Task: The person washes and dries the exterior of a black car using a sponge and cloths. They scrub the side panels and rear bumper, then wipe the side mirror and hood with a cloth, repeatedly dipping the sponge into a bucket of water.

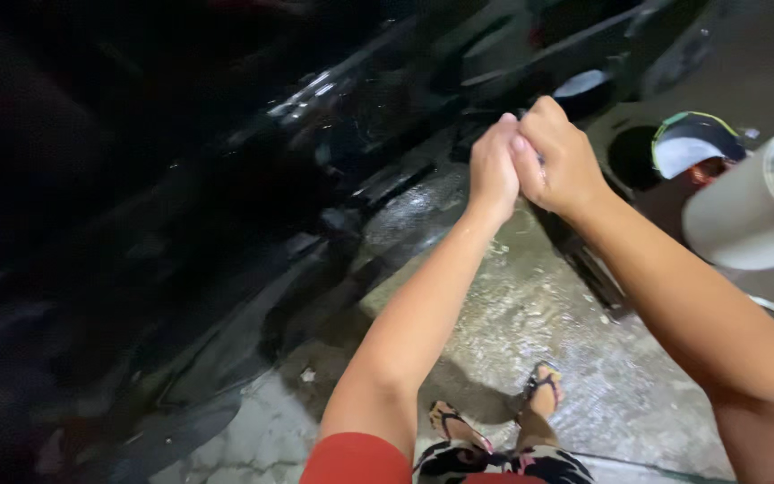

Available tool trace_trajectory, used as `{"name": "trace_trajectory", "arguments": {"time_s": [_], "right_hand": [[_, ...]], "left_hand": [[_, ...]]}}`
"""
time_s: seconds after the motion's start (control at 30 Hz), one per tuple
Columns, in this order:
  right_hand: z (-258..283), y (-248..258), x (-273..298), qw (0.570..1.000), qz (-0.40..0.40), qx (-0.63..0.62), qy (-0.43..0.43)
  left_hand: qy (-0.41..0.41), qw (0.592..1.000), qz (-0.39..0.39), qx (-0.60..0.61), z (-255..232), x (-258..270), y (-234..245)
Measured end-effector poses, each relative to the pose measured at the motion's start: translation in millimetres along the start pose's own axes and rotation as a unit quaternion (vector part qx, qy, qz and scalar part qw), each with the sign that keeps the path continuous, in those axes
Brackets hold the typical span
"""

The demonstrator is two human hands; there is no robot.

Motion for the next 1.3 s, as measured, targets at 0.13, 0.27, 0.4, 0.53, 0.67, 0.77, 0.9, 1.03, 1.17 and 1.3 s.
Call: {"name": "trace_trajectory", "arguments": {"time_s": [0.13, 0.27, 0.4, 0.53, 0.67, 0.77, 0.9, 1.03, 1.17, 1.3], "right_hand": [[-42.3, 25.7, 11.6, 0.997, -0.045, -0.035, -0.042], [-97.7, 38.9, 27.3, 0.983, -0.072, -0.054, -0.161], [-157.8, 41.3, 51.3, 0.948, -0.095, -0.131, -0.275], [-210.8, 39.4, 73.4, 0.918, -0.138, -0.223, -0.298], [-255.3, 29.7, 101.5, 0.809, -0.151, -0.338, -0.457], [-275.5, 33.7, 121.3, 0.796, -0.146, -0.328, -0.488], [-304.3, 67.9, 132.9, 0.885, -0.061, -0.228, -0.402], [-333.8, 117.4, 149.8, 0.894, -0.011, -0.122, -0.431], [-349.3, 184.5, 162.1, 0.907, -0.020, -0.067, -0.416], [-360.0, 249.3, 175.0, 0.935, 0.034, 0.087, -0.341]], "left_hand": [[-0.027, 0.979, -0.056, -0.193, 14.4, -9.3, -40.3], [-0.050, 0.965, -0.041, -0.255, 27.4, -18.8, -82.3], [-0.089, 0.931, -0.005, -0.355, 39.6, -24.3, -114.5], [-0.160, 0.887, 0.055, -0.430, 51.8, -26.6, -142.0], [-0.185, 0.832, 0.122, -0.509, 65.1, -30.8, -164.4], [-0.172, 0.832, 0.142, -0.508, 74.4, -29.3, -176.7], [-0.068, 0.858, 0.182, -0.476, 90.7, -24.5, -194.7], [-0.031, 0.880, 0.267, -0.392, 107.4, -30.4, -214.7], [-0.030, 0.884, 0.352, -0.306, 142.7, -43.4, -229.1], [-0.023, 0.876, 0.375, -0.301, 197.7, -54.7, -246.3]]}}
Point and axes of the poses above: each hand's wrist, its own x-axis away from the middle knuckle, its own y-axis out of the back of the hand, z = x × y, the point moved 4 cm from there along -x, towards the middle knuckle, and after that the axes turned 2 degrees about -y, right-handed, at the moved point
